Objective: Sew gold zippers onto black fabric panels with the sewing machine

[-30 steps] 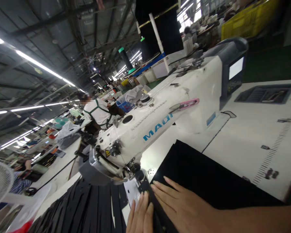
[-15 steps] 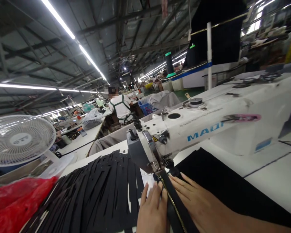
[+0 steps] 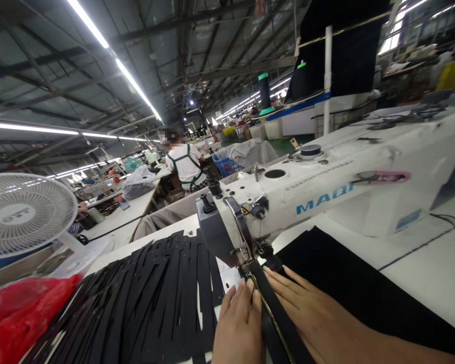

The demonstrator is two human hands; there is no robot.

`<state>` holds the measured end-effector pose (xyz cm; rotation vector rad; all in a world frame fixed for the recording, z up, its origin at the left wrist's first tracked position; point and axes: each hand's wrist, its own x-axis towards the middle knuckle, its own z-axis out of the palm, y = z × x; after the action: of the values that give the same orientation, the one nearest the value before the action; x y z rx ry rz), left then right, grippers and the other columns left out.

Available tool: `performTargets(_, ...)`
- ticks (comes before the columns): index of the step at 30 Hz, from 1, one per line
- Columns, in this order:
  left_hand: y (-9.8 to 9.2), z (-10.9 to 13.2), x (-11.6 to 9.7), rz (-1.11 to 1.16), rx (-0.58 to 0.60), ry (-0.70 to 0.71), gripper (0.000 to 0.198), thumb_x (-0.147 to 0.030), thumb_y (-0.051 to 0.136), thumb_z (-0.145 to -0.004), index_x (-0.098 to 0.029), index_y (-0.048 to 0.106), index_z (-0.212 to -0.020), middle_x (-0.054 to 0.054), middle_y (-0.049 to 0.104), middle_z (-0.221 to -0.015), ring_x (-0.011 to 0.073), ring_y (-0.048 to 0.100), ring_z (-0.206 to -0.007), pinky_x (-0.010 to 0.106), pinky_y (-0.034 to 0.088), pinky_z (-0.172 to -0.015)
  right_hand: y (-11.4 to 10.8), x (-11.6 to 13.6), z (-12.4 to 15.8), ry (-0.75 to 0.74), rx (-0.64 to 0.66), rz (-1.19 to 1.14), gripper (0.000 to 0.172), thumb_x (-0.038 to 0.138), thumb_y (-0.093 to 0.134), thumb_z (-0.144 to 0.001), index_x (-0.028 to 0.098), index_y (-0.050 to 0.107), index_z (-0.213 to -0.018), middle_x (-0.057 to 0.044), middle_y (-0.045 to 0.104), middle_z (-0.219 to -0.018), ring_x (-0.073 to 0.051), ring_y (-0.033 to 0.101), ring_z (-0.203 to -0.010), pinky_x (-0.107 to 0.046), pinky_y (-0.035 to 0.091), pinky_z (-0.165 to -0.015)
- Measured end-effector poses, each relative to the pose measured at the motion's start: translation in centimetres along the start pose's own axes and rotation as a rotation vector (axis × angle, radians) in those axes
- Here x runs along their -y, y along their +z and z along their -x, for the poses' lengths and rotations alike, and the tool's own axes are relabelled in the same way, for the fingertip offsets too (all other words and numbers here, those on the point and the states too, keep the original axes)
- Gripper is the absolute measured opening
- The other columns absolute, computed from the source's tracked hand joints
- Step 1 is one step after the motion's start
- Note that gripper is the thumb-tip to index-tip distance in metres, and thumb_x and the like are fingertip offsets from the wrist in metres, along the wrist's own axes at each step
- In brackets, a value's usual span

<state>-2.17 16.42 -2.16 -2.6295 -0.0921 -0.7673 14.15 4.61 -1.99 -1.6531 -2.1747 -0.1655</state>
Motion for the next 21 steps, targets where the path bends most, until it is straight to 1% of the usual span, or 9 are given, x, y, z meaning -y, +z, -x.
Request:
performTargets(4, -0.4, -0.4, -0.2, 0.021, 0.005, -0.033, 0.034, -0.005, 0.03, -0.088, -0.008, 0.058, -0.105, 0.013, 0.063, -0.108, 0.0236, 0.062, -0.098, 0.034, 0.057, -0.078, 0.4, 0.1, 0.1, 0.009, 0.003, 0.041, 0.055, 0.026, 0.042, -0.091, 0.021, 0.026, -0.143, -0.009, 0.035, -0.142, -0.027, 0.038, -0.127, -0.047, 0.034, -0.103)
performTargets(9, -0.7, -0.7, -0.4, 0.05, 0.033, -0.04, 0.035, -0.005, 0.028, -0.088, -0.007, 0.058, -0.106, 0.014, 0.061, -0.111, 0.0247, 0.061, -0.1, 0.035, 0.057, -0.08, 1.2, 0.2, 0.3, 0.002, -0.068, 0.094, 0.058, 0.026, 0.045, -0.089, 0.021, 0.024, -0.143, -0.009, 0.039, -0.14, -0.028, 0.039, -0.126, -0.048, 0.037, -0.1)
performTargets(13, -0.7, -0.4, -0.7, 0.092, 0.081, -0.077, 0.035, -0.003, 0.031, -0.085, -0.006, 0.055, -0.11, 0.016, 0.058, -0.116, 0.0267, 0.058, -0.105, 0.038, 0.055, -0.083, 0.9, 0.5, 0.3, 0.018, -0.003, 0.086, 0.055, 0.026, 0.042, -0.09, 0.022, 0.026, -0.143, -0.007, 0.036, -0.142, -0.027, 0.036, -0.128, -0.049, 0.036, -0.102)
performTargets(16, -0.5, -0.1, -0.9, 0.134, 0.111, -0.09, 0.035, -0.001, 0.033, -0.084, -0.005, 0.053, -0.113, 0.018, 0.056, -0.119, 0.0275, 0.055, -0.109, 0.04, 0.052, -0.088, 0.5, 0.6, 0.2, 0.037, 0.05, 0.068, 0.053, 0.022, 0.04, -0.09, 0.021, 0.029, -0.142, -0.008, 0.035, -0.142, -0.027, 0.035, -0.129, -0.05, 0.034, -0.103)
performTargets(18, -0.5, 0.0, -0.9, 0.167, 0.128, -0.102, 0.034, -0.002, 0.035, -0.085, -0.005, 0.052, -0.114, 0.019, 0.055, -0.12, 0.0278, 0.053, -0.112, 0.041, 0.05, -0.091, 0.3, 0.6, 0.2, 0.044, 0.054, 0.051, 0.053, 0.02, 0.04, -0.089, 0.021, 0.031, -0.141, -0.008, 0.034, -0.142, -0.027, 0.034, -0.129, -0.051, 0.034, -0.103)
performTargets(21, -0.5, -0.2, -0.9, 0.205, 0.144, -0.121, 0.034, -0.002, 0.038, -0.084, -0.006, 0.051, -0.115, 0.019, 0.054, -0.12, 0.0283, 0.053, -0.111, 0.042, 0.05, -0.091, 0.1, 0.6, 0.1, 0.051, 0.052, 0.024, 0.052, 0.019, 0.04, -0.089, 0.02, 0.032, -0.141, -0.008, 0.034, -0.143, -0.027, 0.032, -0.13, -0.052, 0.033, -0.103)
